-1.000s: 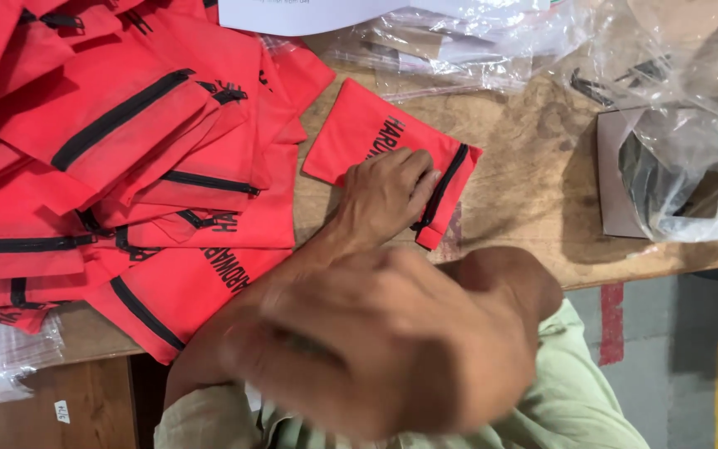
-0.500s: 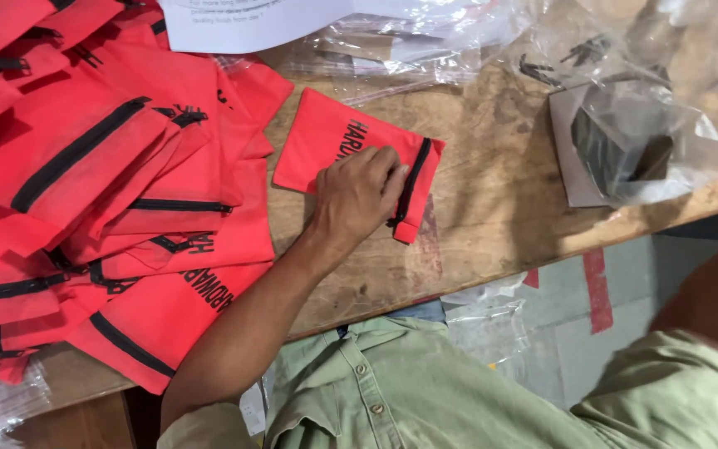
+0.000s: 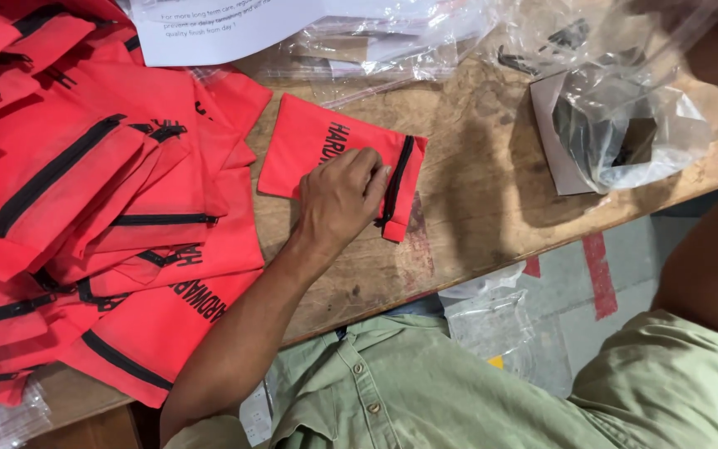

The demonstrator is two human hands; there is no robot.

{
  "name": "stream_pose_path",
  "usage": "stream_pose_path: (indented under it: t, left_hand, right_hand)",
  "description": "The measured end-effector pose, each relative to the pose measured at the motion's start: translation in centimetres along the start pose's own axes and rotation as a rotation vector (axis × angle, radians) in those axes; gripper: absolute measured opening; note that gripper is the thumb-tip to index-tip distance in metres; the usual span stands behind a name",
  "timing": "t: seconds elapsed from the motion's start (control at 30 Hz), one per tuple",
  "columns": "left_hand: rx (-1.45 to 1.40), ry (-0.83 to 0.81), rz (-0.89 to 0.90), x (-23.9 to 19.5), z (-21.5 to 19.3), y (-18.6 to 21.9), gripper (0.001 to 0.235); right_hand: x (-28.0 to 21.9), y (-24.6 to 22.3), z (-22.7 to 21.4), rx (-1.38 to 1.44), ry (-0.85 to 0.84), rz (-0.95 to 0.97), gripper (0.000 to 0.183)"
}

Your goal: Packaging hardware screws and instruction manuals into small red pouches.

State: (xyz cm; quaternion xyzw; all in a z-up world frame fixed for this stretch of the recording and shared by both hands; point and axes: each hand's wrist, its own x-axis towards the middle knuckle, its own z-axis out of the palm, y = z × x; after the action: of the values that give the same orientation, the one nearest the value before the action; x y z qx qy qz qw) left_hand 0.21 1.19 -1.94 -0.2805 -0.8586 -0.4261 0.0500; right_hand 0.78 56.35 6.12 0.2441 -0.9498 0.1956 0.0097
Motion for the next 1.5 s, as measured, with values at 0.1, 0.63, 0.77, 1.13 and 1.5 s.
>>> stream_pose_path:
  t: [0.1,0.63,0.77,1.13,1.5]
  left_hand:
    - [-0.010,0.019,0.009,-0.1,0.0,-0.1,0.018]
    - [-0.020,-0.018,0.006,-0.1,0.0,-0.3,0.018]
    - [-0.020,-0.007,0.020,-0.2,-0.1,-0.3,0.018]
    - [-0.007,-0.040,-0.018,-0.6,-0.2,0.3,0.018]
    - [-0.141,-0.070,-0.131,0.0,-0.8,0.1,0.018]
  right_hand:
    - [8.2,-4.2,3.2,-0.048,-0.076,0.152,0.018]
    - [13.1,-10.3,8.2,0.731,0.005,0.718,0.027]
    - [14.1,-11.2,7.5,0.250,-0.159,0.719,0.027]
    - [1.1,-5.6,7.4,0.742,0.655,0.570,0.020]
    - [8.2,-30.3,17.6,0.972,0.651,0.342,0.006]
